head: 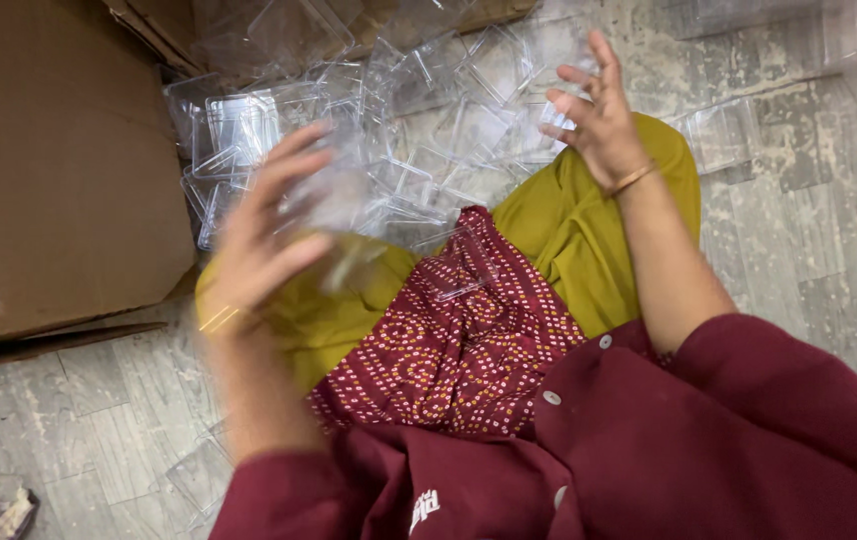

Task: The person sits on the floor among piles of clear plastic boxes and loose lids. They pick up a base, fit a lid onto it, press the edges to snap it closed, and place the finished box onto a stack or pile beside them, repeating this one box at a time.

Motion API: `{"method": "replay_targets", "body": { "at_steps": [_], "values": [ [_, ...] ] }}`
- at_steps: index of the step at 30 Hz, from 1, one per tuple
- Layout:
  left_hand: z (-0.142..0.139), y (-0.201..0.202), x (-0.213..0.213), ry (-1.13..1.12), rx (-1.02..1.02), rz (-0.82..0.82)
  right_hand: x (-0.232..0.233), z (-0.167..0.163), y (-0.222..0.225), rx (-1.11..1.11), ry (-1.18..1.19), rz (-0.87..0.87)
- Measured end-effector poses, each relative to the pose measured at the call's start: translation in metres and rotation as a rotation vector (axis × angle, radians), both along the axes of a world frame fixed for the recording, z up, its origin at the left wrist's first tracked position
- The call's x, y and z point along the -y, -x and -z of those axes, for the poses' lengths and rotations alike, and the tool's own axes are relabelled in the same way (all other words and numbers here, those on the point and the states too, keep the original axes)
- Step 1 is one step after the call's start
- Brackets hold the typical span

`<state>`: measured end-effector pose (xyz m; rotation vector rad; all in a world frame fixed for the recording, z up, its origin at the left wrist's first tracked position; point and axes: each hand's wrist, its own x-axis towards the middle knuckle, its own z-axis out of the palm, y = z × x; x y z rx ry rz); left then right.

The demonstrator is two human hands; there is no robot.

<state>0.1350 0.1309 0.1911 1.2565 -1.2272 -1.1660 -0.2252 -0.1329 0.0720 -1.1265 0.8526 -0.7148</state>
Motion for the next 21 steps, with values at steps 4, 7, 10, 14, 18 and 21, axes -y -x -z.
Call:
{"method": "replay_targets", "body": {
  "at_steps": [4,7,10,14,18,21],
  "values": [
    [-0.030,-0.061,-0.157,-0.272,0.272,-0.236,0.028,0.008,0.016,0.033,-0.302,-0.024],
    [0.027,-0.089,-0.258,-0.951,0.743,-0.254,0.029,0.023,0.004,-0.231,-0.471,-0.037],
    [0.117,-0.064,-0.344,-1.584,0.765,0.251,0.025,0.035,-0.017,-0.336,-0.567,-0.141],
    [0.157,-0.040,-0.376,-1.573,0.644,0.384,0.024,0.042,-0.037,-0.463,-0.578,-0.168],
    [0.091,-0.049,-0.271,-1.216,1.038,-0.168,0.026,0.041,-0.048,-0.513,-0.741,-0.034],
    [0.031,-0.020,-0.161,-0.644,0.964,-0.575,0.017,0.031,-0.045,-0.421,-0.589,-0.025]
  ]
}}
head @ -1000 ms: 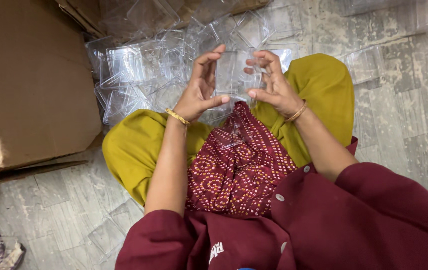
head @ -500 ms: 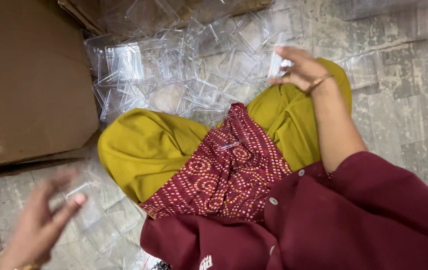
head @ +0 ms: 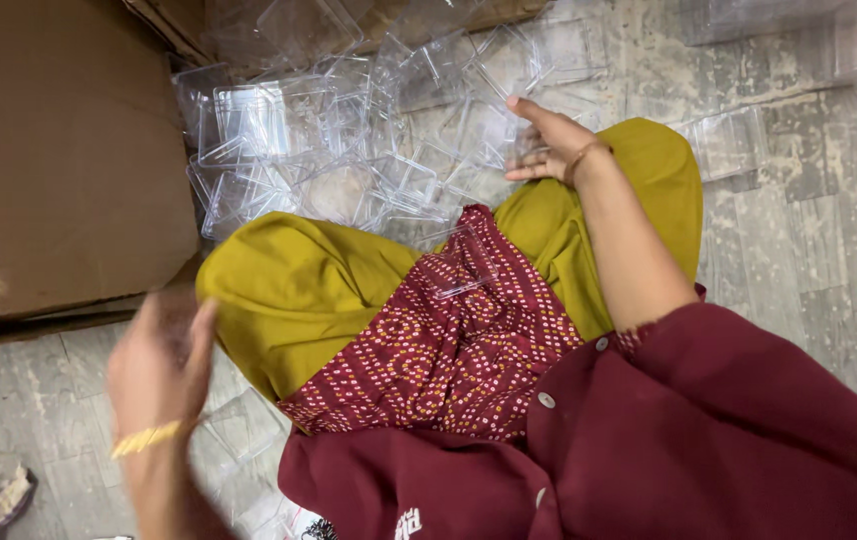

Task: The person sits on the floor among piles of clear plastic boxes and loose lids. They pick up a base, fit a lid onto it, press the edges to snap it closed, and place the finished box onto a stack or pile beside them, repeating this one box at a time.

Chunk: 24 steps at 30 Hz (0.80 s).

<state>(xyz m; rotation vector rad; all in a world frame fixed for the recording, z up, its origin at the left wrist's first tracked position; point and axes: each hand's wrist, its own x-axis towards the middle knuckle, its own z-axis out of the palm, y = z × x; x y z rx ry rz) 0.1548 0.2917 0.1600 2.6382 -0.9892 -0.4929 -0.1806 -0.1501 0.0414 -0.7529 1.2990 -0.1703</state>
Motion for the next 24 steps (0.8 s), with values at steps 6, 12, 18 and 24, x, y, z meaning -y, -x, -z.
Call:
{"method": "replay_targets", "body": {
  "at_steps": [6,12,18,24],
  "values": [
    [0.028,0.084,0.220,0.449,-0.651,0.256,-0.054,-0.054,0.012,0.523,0.139,-0.127],
    [0.100,0.111,0.274,0.429,-1.533,-0.034,-0.106,-0.083,-0.015,0.703,0.116,-0.550],
    [0.120,0.103,0.264,0.500,-1.810,0.038,-0.113,-0.099,-0.026,1.006,-0.039,-0.554],
    [0.112,0.101,0.267,0.507,-1.791,-0.024,-0.092,-0.116,-0.014,0.653,0.511,-0.560]
  ]
}}
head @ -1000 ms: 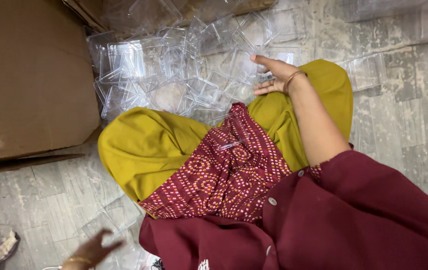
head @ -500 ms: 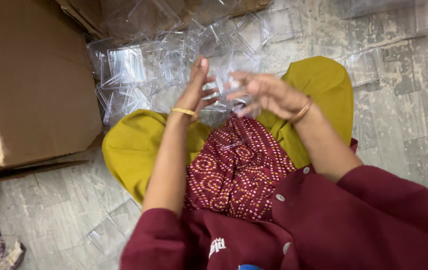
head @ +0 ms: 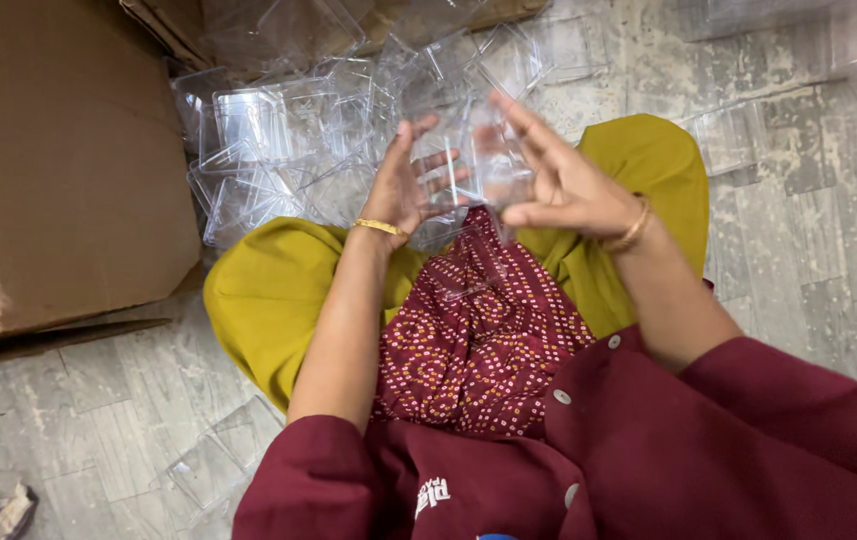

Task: The person sits on the floor among piles of clear plastic boxes and loose lids. They pick up a base, fit a lid onto it, press the edges to snap it closed, and place the finished box onto a stack or pile beside them, repeating this one box at a time.

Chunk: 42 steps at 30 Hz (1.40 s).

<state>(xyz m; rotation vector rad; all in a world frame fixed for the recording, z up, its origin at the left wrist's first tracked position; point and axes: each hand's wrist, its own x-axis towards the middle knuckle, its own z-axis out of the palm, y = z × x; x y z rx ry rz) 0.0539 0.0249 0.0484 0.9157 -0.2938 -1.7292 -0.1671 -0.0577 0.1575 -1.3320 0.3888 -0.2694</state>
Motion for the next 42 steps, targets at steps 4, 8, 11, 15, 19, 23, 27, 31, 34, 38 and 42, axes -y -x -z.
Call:
{"method": "replay_targets", "body": {
  "at_steps": [4,8,11,15,19,23,27,31,34,38,42],
  "values": [
    [-0.001,0.003,-0.002,0.069,-0.045,0.122,0.010,0.013,-0.005,-0.163,0.756,0.123],
    [0.002,0.004,-0.001,0.008,0.113,0.152,0.010,0.026,-0.011,-0.212,0.877,0.051],
    [0.003,0.005,0.000,0.008,0.084,0.161,0.009,0.028,-0.012,-0.202,0.876,0.020],
    [0.003,0.006,0.001,-0.014,0.121,0.180,0.008,0.027,-0.012,-0.236,0.837,0.001],
    [0.004,0.006,0.002,-0.030,0.125,0.192,0.008,0.029,-0.013,-0.239,0.852,0.011],
    [0.007,0.006,0.003,-0.031,0.108,0.175,0.008,0.032,-0.013,-0.237,0.868,0.005],
    [0.012,0.008,0.003,-0.037,0.086,0.160,0.008,0.033,-0.012,-0.219,0.884,0.004],
    [0.017,0.009,0.002,-0.046,0.062,0.158,0.006,0.037,-0.011,-0.238,0.895,0.013],
    [0.020,0.011,0.002,-0.050,0.075,0.152,0.006,0.041,-0.013,-0.234,0.880,0.031],
    [0.020,0.009,0.001,0.041,0.038,0.159,0.003,0.045,-0.020,-0.235,0.865,0.076],
    [0.016,0.013,0.002,0.030,0.084,0.158,-0.008,0.045,-0.020,-0.293,0.859,0.095]
  ]
}}
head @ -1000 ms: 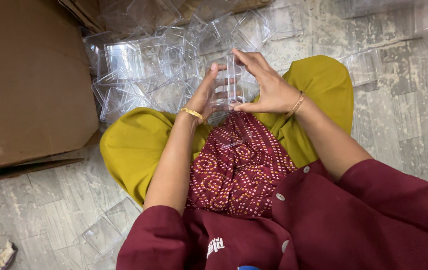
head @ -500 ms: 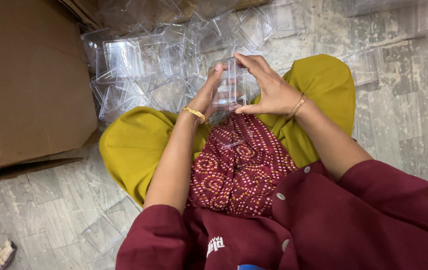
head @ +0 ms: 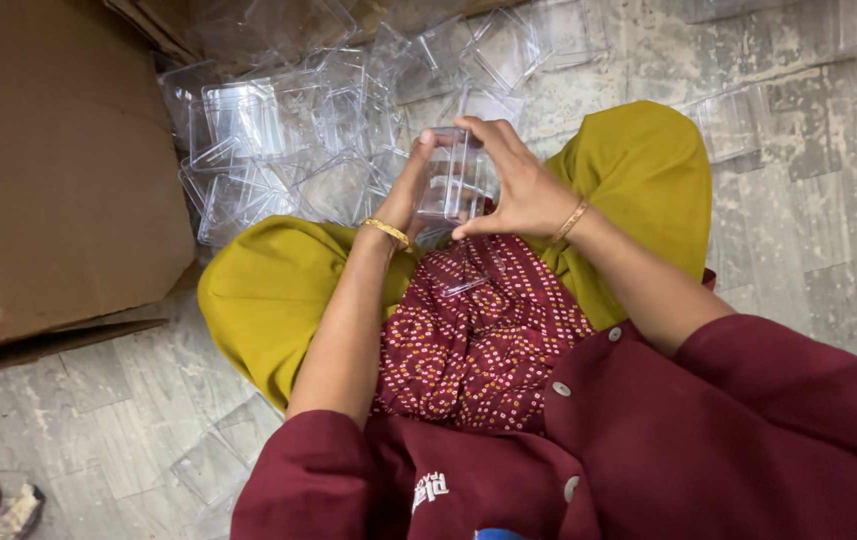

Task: The person sits on the floor among piles of clear plastic boxes and loose lids. They pick up a base, fit a lid onto it, press the edges to snap it closed, and place the finished box onto a stack or pile beside them, repeating this one box at a time.

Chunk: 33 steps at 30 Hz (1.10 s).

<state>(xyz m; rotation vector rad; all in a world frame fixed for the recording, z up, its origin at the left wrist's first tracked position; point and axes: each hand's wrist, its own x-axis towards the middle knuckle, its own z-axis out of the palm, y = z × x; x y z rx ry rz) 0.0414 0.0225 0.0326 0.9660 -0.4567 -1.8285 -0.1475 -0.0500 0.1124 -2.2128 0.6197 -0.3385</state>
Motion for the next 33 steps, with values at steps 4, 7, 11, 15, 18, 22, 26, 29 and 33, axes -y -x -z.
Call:
{"method": "replay_targets", "body": {
  "at_steps": [4,7,11,15,18,22,26,29,33],
  "values": [
    [-0.001,0.000,0.009,0.187,0.485,-0.035,0.008,0.004,0.026,0.001,0.144,0.034],
    [0.002,-0.031,0.017,0.538,1.146,-0.247,0.050,0.012,0.088,0.016,0.201,0.252],
    [0.007,-0.091,0.025,0.300,1.749,-0.368,0.132,0.029,0.223,-0.036,0.228,0.777],
    [0.017,-0.076,0.033,0.016,1.690,-0.269,0.155,0.073,0.321,-0.262,0.432,0.977],
    [0.004,-0.059,0.033,0.340,1.872,-0.391,0.156,0.099,0.342,-0.527,0.277,1.098],
    [-0.023,-0.051,0.018,0.475,1.372,-0.618,0.158,0.113,0.339,-0.587,0.341,1.079],
    [-0.031,-0.033,-0.006,0.528,1.100,-0.737,0.166,0.113,0.337,-0.584,0.294,1.081],
    [-0.022,-0.020,-0.013,0.372,0.678,-0.775,0.169,0.114,0.337,-0.592,0.262,1.076],
    [-0.004,-0.015,-0.012,0.130,0.351,-0.736,0.170,0.117,0.335,-0.585,0.250,1.080]
  ]
}}
